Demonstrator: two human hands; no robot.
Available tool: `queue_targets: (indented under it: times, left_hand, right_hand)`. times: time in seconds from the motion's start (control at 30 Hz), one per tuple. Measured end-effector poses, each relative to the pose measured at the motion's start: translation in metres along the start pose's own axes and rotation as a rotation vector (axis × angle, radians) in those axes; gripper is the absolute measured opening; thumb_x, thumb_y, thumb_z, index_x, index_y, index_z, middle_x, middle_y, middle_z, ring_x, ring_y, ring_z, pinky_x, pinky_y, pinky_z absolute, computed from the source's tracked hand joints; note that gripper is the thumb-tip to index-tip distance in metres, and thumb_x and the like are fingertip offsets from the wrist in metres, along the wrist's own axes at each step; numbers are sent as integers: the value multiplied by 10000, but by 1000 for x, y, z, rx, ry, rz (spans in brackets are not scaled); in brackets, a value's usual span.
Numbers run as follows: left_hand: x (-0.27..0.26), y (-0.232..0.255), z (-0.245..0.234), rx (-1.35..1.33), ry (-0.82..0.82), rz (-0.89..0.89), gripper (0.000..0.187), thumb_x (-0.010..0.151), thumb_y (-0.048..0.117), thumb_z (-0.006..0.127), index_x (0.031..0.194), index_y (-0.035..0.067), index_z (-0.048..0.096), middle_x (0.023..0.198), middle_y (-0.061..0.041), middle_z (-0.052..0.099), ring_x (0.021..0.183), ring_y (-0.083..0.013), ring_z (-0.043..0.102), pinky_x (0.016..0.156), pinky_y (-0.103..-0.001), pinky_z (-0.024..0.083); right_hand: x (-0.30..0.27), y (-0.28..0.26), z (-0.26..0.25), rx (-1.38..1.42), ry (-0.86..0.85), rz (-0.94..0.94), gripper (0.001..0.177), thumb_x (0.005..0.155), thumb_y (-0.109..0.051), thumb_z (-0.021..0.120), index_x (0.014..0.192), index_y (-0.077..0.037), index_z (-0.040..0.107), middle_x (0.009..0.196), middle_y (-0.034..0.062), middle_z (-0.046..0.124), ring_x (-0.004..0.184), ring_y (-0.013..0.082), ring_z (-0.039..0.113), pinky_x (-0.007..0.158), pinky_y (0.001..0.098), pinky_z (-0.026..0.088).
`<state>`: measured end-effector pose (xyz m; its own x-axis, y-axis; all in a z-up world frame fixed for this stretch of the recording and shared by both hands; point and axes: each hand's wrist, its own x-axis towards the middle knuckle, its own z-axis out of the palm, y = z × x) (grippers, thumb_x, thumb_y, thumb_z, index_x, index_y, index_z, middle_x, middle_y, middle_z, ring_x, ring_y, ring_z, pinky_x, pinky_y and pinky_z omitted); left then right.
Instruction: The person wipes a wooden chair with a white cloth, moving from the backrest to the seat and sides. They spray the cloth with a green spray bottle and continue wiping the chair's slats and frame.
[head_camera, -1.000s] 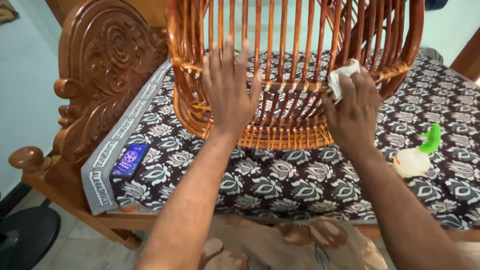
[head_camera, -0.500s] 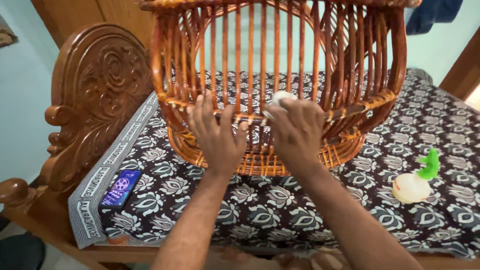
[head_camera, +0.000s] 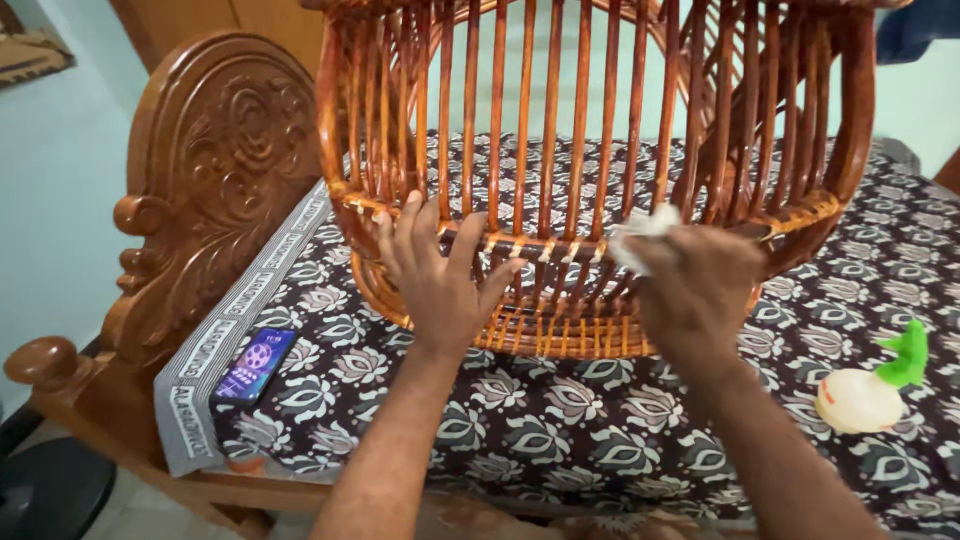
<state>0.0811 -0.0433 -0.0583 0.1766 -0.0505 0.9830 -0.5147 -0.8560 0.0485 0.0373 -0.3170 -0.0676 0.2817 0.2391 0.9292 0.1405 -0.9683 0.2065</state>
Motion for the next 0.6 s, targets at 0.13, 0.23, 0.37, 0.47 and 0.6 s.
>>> queue_targets:
  times: [0.13, 0.23, 0.37, 0.47, 0.6]
  left_hand:
    - [-3, 3, 1, -15, -1, 1, 634, 971, 738, 457, 1232, 188, 633, 1392, -197, 518, 1437, -381, 402, 1244, -694, 200]
    - [-3, 6, -3, -43, -4, -3, 632, 980, 722, 495, 1272, 176, 624, 1418, -208, 510, 1455, -391, 386, 1251, -694, 197]
    - [-2, 9, -10, -73, -20, -39, 614, 986, 679, 541, 1302, 158, 623, 1432, -220, 501, 1472, -408, 367, 1255, -695, 178]
    - [-1, 9, -15, -44, -38, -53, 614, 969, 669, 550, 1281, 146, 631, 1459, -231, 500, 1461, -417, 375, 1223, -667, 192]
    - [-3, 4, -22, 51, -68, -72, 617, 959, 667, 563, 1281, 148, 650, 1433, -204, 515, 1417, -389, 410, 1160, -626, 259]
  right_hand:
    - [-26, 58, -16, -25, 42, 114, 129, 1118, -126, 701, 1204, -221, 715, 1131, 34, 619, 1106, 207, 528, 951, 413, 375]
    - [-28, 49, -19, -83, 85, 184, 222, 1046, -82, 701, 1239, -190, 702, 1182, 61, 641, 1161, 238, 542, 1032, 458, 376]
    - [-6, -25, -11, 76, 40, 315, 312, 974, -65, 721, 1228, -247, 717, 1155, 73, 635, 1145, 267, 546, 958, 437, 390]
    - [12, -81, -14, 218, 7, 130, 450, 809, -46, 735, 1214, -241, 701, 1117, 98, 575, 1125, 289, 513, 969, 479, 377]
    - [38, -103, -24, 275, 69, 51, 486, 793, -116, 756, 1265, -201, 671, 1139, 103, 557, 1116, 295, 506, 973, 509, 370]
